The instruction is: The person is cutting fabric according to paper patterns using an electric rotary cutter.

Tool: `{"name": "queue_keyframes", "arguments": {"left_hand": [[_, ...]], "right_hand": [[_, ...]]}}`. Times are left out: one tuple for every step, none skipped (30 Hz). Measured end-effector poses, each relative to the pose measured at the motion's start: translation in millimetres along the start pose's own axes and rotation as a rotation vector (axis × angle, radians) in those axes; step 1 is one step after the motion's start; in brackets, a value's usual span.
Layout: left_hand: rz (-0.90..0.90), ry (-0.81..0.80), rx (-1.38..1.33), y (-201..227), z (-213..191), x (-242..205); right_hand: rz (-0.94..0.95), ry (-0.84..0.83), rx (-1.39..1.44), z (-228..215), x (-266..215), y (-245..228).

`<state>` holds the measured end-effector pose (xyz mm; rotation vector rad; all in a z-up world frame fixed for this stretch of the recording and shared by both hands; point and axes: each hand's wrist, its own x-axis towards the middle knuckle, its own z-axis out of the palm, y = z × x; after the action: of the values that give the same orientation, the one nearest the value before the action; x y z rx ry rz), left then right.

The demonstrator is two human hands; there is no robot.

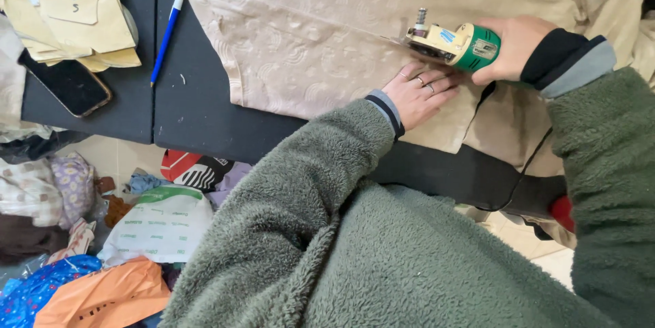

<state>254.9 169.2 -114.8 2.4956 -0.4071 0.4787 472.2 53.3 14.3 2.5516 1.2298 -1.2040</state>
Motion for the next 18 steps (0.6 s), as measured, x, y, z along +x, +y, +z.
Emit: {"name": "queue_keyframes", "arguments": {"left_hand": [[-0.002, 0.000, 0.001, 1.1, -1.7, 0.8], [-0.004, 0.010, -0.007, 2.2, -3.5, 1.6], [-0.005, 0.023, -0.012, 2.0, -5.1, 3.6], [-0.007, 0.025, -0.008, 0.5, -6.2, 3.9], [-0.011, 0.025, -0.016, 1.1, -7.1, 2.9], [-0.015, 0.025, -0.025, 1.6, -8.0, 1.9], [-0.019, 0.026, -0.024, 3.0, -10.7, -1.0], [-0.006, 0.031, -0.027, 4.3, -13.6, -3.8], [0.007, 0.036, -0.025, 3.0, -17.0, -6.0], [0.002, 0.038, -0.019, 2.2, -27.6, -12.9], [-0.029, 0.013, -0.045, 2.6, -38.0, -20.5], [-0.061, -0.013, -0.072, 3.2, -48.3, -28.0], [-0.063, -0.012, -0.069, -2.3, -59.3, -36.1], [-0.159, 0.007, -0.071, -7.6, -70.3, -44.4], [-0.255, 0.028, -0.074, -12.6, -81.2, -52.8], [-0.258, 0.029, -0.072, -18.7, -93.4, -57.9], [-0.353, 0.106, -0.022, -25.4, -106.0, -62.7], [-0.448, 0.183, 0.029, -32.0, -118.8, -67.8]], "right_hand": [[-0.002, -0.001, -0.001, -2.6, 0.6, -7.9], [0.020, -0.003, -0.030, -5.3, 1.2, -16.0], [0.040, -0.004, -0.061, -9.2, 2.9, -23.6], [0.037, -0.002, -0.064, -10.4, 7.1, -25.8], [0.006, 0.007, -0.040, -10.2, 10.1, -28.2], [-0.025, 0.015, -0.016, -9.8, 13.2, -30.6], [-0.028, 0.013, -0.018, -9.4, 14.6, -34.0], [-0.037, 0.029, -0.013, -9.2, 16.0, -37.4], [-0.052, 0.048, -0.010, -10.5, 20.0, -41.4], [-0.059, 0.048, -0.013, -12.4, 23.5, -44.5], [-0.092, 0.058, -0.011, -13.0, 25.6, -47.4], [-0.124, 0.067, -0.008, -13.6, 27.6, -50.1], [-0.127, 0.066, -0.008, -17.2, 28.4, -57.2], [-0.101, 0.037, -0.003, -20.7, 29.2, -64.4], [-0.075, 0.007, 0.001, -24.2, 29.8, -71.7], [-0.078, 0.006, 0.000, -23.2, 33.4, -72.7], [-0.094, 0.013, -0.004, -23.0, 37.7, -74.0], [-0.111, 0.020, -0.008, -22.7, 42.0, -75.6]]}}
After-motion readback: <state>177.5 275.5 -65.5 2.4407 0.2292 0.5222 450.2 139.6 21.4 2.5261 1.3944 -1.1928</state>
